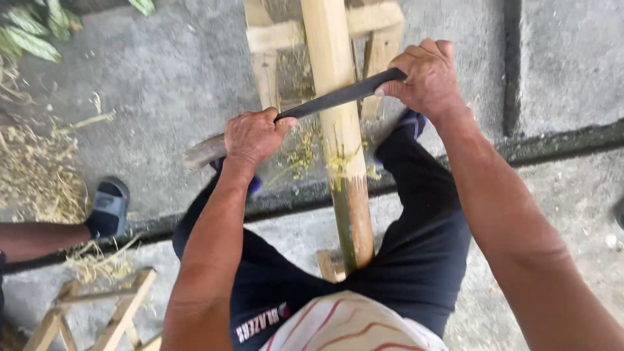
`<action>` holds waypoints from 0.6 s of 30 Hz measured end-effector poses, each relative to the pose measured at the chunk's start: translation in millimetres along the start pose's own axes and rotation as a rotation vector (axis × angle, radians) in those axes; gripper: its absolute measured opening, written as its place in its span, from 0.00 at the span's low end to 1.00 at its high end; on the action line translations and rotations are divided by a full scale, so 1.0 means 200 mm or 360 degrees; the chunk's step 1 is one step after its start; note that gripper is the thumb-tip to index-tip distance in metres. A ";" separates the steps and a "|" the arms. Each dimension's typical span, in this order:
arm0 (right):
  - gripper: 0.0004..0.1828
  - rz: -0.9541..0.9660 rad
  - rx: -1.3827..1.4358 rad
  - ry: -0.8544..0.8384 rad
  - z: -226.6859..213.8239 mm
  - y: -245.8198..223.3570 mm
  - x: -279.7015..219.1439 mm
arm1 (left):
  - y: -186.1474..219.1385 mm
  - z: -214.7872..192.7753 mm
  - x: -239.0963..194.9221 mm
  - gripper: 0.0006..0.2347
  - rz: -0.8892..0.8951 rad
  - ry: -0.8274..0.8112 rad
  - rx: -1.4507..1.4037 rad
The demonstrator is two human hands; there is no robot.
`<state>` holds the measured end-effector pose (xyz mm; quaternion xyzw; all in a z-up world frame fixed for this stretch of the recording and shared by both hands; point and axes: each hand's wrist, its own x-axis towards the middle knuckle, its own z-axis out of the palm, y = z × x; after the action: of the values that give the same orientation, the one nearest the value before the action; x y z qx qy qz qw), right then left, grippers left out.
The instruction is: Shaving and shaping a bamboo pole using a machete on a wooden horse support.
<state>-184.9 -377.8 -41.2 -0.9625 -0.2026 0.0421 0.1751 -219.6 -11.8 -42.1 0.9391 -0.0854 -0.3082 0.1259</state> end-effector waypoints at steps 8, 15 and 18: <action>0.28 0.0181 -0.0131 -0.0123 0.07 -0.09 -0.40 | 0.06 0.11 -0.24 0.28 0.0171 -0.0125 0.0025; 0.20 0.0300 -0.0373 -0.0422 0.00 -0.03 0.00 | 0.03 -0.04 0.02 0.30 0.0048 -0.0088 0.0045; 0.24 0.0132 -0.0015 -0.0026 -0.04 -0.16 -0.31 | 0.05 0.14 -0.25 0.30 0.0200 -0.0010 -0.0042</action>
<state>-253.0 -378.3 -21.2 -0.9705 -0.1642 0.0564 0.1672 -276.4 -15.3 -32.4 0.9291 -0.1407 -0.3038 0.1571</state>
